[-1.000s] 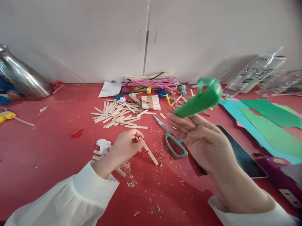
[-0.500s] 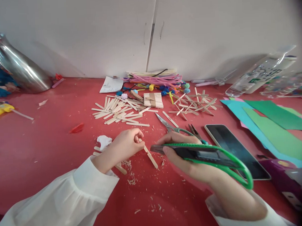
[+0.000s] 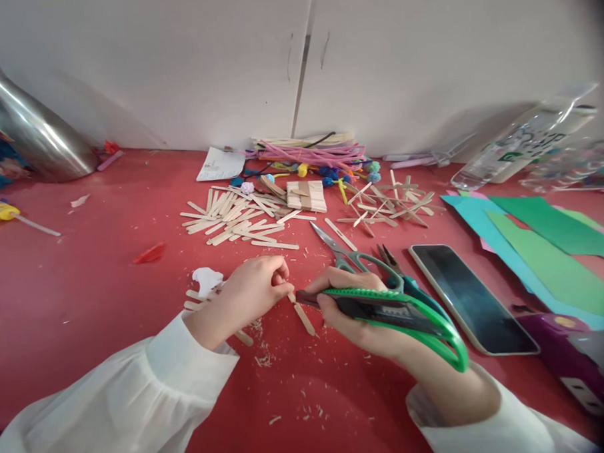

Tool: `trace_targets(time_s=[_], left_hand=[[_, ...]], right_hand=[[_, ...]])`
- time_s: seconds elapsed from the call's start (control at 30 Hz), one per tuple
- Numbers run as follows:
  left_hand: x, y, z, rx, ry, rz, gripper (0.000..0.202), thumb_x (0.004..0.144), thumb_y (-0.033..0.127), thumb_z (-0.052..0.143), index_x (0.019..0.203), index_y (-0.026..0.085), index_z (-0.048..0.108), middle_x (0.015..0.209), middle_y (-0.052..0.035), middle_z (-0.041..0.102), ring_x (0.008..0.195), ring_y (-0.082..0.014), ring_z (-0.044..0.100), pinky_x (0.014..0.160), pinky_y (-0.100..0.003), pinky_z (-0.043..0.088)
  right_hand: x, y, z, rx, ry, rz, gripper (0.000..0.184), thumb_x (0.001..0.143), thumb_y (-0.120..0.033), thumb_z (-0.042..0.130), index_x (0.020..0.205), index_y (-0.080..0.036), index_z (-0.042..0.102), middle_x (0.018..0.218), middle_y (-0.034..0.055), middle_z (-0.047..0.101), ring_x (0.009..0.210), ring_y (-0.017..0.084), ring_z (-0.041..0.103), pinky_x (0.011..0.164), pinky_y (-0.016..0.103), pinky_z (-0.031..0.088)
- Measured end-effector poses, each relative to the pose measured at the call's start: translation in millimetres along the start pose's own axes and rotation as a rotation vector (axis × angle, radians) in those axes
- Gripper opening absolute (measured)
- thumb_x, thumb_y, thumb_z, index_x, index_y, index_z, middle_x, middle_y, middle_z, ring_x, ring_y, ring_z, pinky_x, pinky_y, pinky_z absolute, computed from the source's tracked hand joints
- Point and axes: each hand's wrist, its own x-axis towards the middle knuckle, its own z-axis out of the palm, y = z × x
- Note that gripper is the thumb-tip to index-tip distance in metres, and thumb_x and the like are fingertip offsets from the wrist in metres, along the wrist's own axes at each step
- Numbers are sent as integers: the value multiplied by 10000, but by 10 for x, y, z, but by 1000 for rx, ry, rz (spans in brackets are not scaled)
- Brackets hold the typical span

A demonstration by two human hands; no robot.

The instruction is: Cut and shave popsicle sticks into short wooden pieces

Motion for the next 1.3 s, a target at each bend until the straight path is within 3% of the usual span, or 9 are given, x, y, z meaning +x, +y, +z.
trace_targets(time_s=[0.33, 0.53, 0.63, 0.73, 0.83, 1.03, 1.2, 1.3], left_hand=[[13, -13, 4, -21, -6, 17, 71, 712, 264, 552, 722, 194, 561, 621, 9, 607, 549, -131, 527, 484, -223, 296], [33, -44, 10, -60, -21, 27, 59, 697, 245, 537, 698, 187, 548, 569, 30, 558, 508, -112, 496, 450, -212, 279], [45, -31, -2, -47, -36, 13, 46, 700, 226, 539, 680, 186, 546, 557, 36, 554, 502, -108, 495, 448, -209, 284], [48, -16, -13, -3, -34, 22, 69, 724, 246, 562, 693, 184, 560, 603, 23, 587, 554, -119, 532, 485, -214, 315], [38, -15, -17, 97, -29, 40, 77, 746, 264, 571, 741, 191, 551, 639, 19, 590, 594, -135, 538, 514, -227, 324], [-1, -2, -29, 247, 42, 134, 120, 779, 266, 573, 722, 180, 510, 741, 6, 527, 636, -126, 504, 534, -233, 314], [-20, 30, -34, 230, 47, 191, 193, 811, 242, 549, 637, 167, 509, 696, 6, 480, 634, -118, 482, 550, -238, 320], [-20, 35, -17, 207, 56, 203, 201, 822, 226, 534, 631, 163, 529, 709, 5, 487, 654, -118, 488, 567, -243, 328]], right_hand=[[5, 21, 38, -112, -3, -98, 149, 763, -172, 425, 740, -218, 566, 556, -19, 583, 433, 106, 514, 447, 223, 404], [85, -50, 39, -98, -145, -73, 142, 728, -163, 398, 715, -208, 532, 527, -5, 563, 423, 117, 486, 452, 247, 405], [94, -29, 39, -15, -150, 11, 118, 741, -208, 414, 703, -204, 526, 523, -1, 580, 445, 125, 518, 475, 251, 426], [54, 88, 56, 166, -71, 210, 129, 775, -285, 422, 730, -205, 513, 497, -9, 594, 472, 138, 578, 502, 254, 465], [3, 195, 82, 303, -8, 285, 151, 806, -342, 418, 787, -209, 488, 507, -12, 616, 508, 157, 623, 538, 274, 491], [-1, 145, 85, -40, 113, 170, 158, 792, -337, 507, 797, -211, 603, 793, 34, 693, 741, 185, 645, 671, 303, 492], [-19, 67, 57, -66, 92, 105, 92, 780, -257, 560, 729, -232, 632, 681, -27, 678, 608, 127, 626, 573, 223, 484], [-51, 42, 50, -98, 162, 41, 107, 773, -234, 566, 696, -234, 641, 627, -39, 674, 541, 112, 616, 545, 208, 481]])
